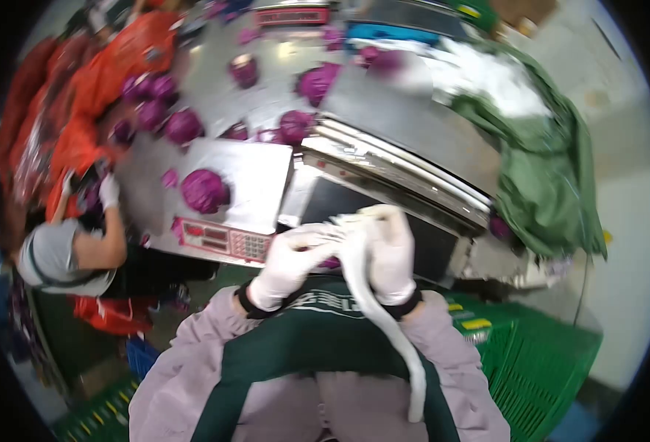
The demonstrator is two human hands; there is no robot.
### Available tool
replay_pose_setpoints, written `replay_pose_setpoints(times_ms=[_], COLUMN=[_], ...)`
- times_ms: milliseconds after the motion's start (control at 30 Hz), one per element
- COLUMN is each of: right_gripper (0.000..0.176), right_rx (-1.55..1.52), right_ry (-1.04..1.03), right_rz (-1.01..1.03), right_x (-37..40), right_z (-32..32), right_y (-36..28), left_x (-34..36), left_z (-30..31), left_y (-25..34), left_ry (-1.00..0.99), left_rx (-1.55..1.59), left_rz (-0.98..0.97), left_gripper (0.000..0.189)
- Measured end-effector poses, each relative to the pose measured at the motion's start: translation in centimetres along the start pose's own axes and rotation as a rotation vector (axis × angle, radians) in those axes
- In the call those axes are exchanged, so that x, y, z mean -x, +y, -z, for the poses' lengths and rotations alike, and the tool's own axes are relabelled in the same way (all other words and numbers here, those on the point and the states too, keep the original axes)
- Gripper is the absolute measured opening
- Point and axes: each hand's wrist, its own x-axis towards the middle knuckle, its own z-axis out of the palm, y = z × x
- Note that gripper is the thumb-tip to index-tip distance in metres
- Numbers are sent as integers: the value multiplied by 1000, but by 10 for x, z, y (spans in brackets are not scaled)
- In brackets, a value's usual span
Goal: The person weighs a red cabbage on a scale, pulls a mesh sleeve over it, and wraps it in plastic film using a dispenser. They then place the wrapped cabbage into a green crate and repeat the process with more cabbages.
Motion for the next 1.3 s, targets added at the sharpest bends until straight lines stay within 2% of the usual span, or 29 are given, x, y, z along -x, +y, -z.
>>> replay_pose_setpoints(times_ms=[67,100,133,200,233,267,300,333,367,400,433,467,600,667,733,767,800,833,867,900,933,1000,1067,1100,1133,1167,1200,1267,1300], right_gripper=[13,19,29,42,51,56,58,60,67,68,61,54,33,30,41,44,48,48,49,47,46,41,27,28,28,28,28,29,31], right_rx=[-346,-178,-331,-495,-667,-251,-265,-283,-412,-473,-434,-394,686,454,563,646,724,482,237,451,665,765,631,441,468,428,186,300,109], right_ry=[-145,-98,-59,-535,-588,-811,-919,-1023,-868,-804,-826,-844,-680,-469,-535,-523,-503,-476,-453,-612,-763,-842,-820,-716,-764,-657,-445,-364,-228], right_rz=[-272,-368,-612,-954,-955,-895,-823,-752,-818,-838,-763,-685,-129,-61,-334,-387,-441,-536,-616,-570,-528,-382,-281,-382,-210,-175,-547,-324,-330], right_x=[-14,-16,-16,-25,-11,-18,-30,-43,-54,-78,-82,-86,-137,-151,-157,-144,-128,-114,-104,-101,-96,-75,-69,-70,-74,-75,-75,-66,-58], right_z=[11,8,-12,-17,-27,-16,-3,-21,-48,-40,-64,-88,-135,-169,-181,-191,-196,-192,-183,-168,-152,-152,-122,-100,-93,-74,-37,6,16], right_y=[16,23,16,31,27,52,68,64,62,72,59,46,122,179,227,220,208,193,180,168,158,80,51,50,55,7,8,4,6], left_x=[10,14,16,17,18,21,25,36,47,58,70,74,63,33,12,9,19,30,35,46,55,68,58,45,33,16,-6,-58,-82], left_z=[14,25,29,48,62,76,86,96,109,123,131,140,214,236,277,291,265,234,236,225,221,205,166,179,159,130,120,101,88], left_y=[6,5,8,1,-1,0,3,11,12,12,11,-15,-40,-53,-145,-186,-122,-46,-63,-68,-67,-94,-64,-86,-44,-2,-7,-22,-22], left_ry=[63,84,103,113,102,85,125,109,-52,-202,-83,34,886,1163,1058,1013,840,642,590,585,485,423,313,-3,-19,-34,-25,-88,-214], left_rx=[-23,101,228,937,1076,1214,1390,1283,1012,733,409,341,-138,-60,-331,-506,-467,-394,-361,401,256,335,691,195,205,215,202,1089,983], left_rz=[-7,108,224,247,250,249,274,319,321,325,474,358,-22,33,149,141,-48,-219,-52,-166,27,60,100,112,147,182,178,276,211], left_gripper=[11,13,16,24,26,28,34,31,34,41,43,42,26,23,32,36,30,24,19,20,24,34,46,49,48,47,47,50,48])
